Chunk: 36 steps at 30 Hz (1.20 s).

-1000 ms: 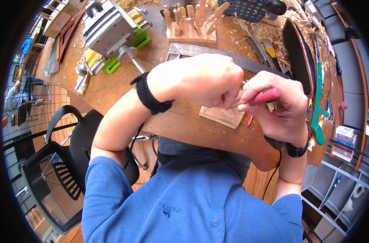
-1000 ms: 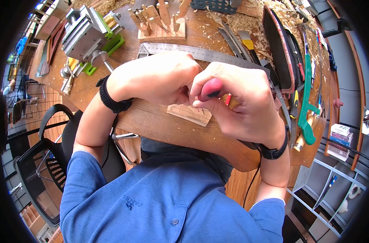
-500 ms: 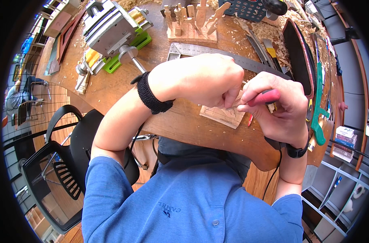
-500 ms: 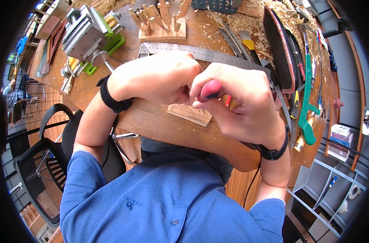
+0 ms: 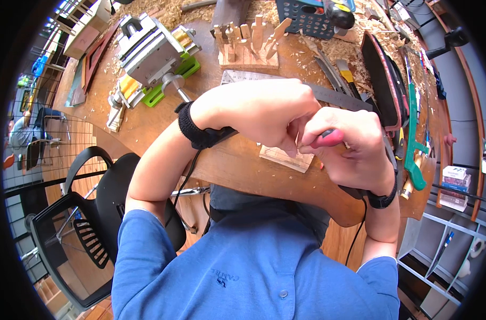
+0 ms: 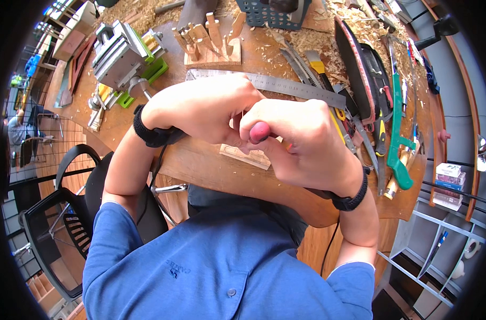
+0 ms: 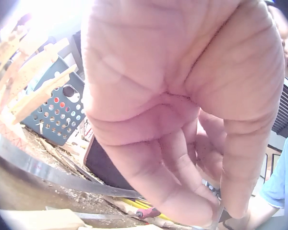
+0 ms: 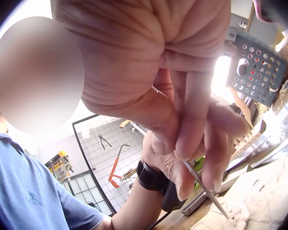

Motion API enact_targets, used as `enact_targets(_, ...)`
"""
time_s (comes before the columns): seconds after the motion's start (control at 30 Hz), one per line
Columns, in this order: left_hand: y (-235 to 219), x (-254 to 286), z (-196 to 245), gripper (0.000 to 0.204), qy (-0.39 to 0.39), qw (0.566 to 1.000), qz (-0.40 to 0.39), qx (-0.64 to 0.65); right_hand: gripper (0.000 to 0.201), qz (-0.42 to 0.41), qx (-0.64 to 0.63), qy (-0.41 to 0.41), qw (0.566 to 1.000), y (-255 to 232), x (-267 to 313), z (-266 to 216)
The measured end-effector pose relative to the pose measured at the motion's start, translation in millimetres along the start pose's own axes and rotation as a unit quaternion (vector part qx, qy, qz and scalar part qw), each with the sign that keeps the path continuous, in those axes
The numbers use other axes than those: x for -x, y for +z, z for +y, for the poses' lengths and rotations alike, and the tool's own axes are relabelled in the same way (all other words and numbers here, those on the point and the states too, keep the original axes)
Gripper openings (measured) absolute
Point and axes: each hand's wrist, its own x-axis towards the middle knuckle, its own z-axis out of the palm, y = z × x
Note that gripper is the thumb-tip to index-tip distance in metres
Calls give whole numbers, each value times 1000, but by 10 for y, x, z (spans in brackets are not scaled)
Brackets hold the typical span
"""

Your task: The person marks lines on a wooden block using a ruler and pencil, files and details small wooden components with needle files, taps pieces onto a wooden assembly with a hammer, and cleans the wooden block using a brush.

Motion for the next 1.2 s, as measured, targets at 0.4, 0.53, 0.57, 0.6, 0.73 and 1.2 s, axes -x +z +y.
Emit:
enact_targets(0.4, 137, 63, 81, 16, 56, 995, 54, -62, 24, -45, 31, 10, 998, -152, -75, -283)
enact_targets(0.53, 25, 90, 443, 33, -183, 982, -40, -39, 29, -90, 184, -69, 976, -281, -312, -634)
enact_targets(0.57, 30, 39, 427, 33, -175, 982, -48, -44, 28, -51, 234, -137, 961, -161, -369, -613)
enact_targets(0.6, 35, 67, 422, 33, -154, 985, -47, -56, 25, -96, 245, -118, 958, -154, -405, -648)
enact_targets(0.73, 76, 72, 339, 31, -81, 992, -40, -89, 38, -182, 197, -104, 958, -63, -540, -540)
enact_targets(1.2, 146, 140, -250, 27, 95, 980, 71, -158, 17, -119, 217, -123, 961, 127, -344, -482)
